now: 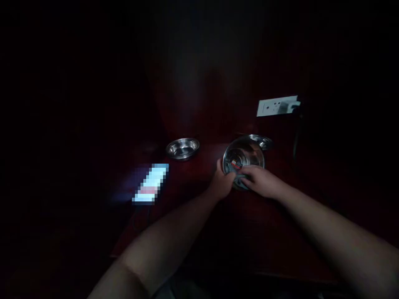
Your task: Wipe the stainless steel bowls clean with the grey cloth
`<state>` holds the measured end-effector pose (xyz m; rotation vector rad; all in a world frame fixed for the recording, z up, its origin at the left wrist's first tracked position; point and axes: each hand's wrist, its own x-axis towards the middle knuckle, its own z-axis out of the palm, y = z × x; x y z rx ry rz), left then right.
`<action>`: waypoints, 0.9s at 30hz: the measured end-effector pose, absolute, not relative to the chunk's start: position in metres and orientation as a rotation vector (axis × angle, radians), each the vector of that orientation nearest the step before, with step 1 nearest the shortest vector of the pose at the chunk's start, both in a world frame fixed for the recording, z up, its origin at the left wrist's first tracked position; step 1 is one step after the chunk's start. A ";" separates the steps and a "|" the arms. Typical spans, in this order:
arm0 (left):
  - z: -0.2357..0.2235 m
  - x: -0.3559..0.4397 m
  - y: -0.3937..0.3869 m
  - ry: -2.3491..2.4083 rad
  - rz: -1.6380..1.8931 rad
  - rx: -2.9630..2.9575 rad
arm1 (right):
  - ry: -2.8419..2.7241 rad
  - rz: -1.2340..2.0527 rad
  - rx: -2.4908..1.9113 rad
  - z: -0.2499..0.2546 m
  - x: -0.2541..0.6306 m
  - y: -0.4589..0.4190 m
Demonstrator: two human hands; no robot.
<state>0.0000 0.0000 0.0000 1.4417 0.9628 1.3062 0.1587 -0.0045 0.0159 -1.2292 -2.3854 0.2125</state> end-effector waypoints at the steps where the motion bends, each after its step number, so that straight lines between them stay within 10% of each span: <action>1: 0.001 0.001 -0.001 0.967 1.302 1.433 | -2.381 0.205 -1.228 0.015 0.159 -0.005; 27: 0.002 -0.001 -0.001 0.996 1.254 1.469 | -2.415 0.149 -1.265 0.017 0.161 -0.004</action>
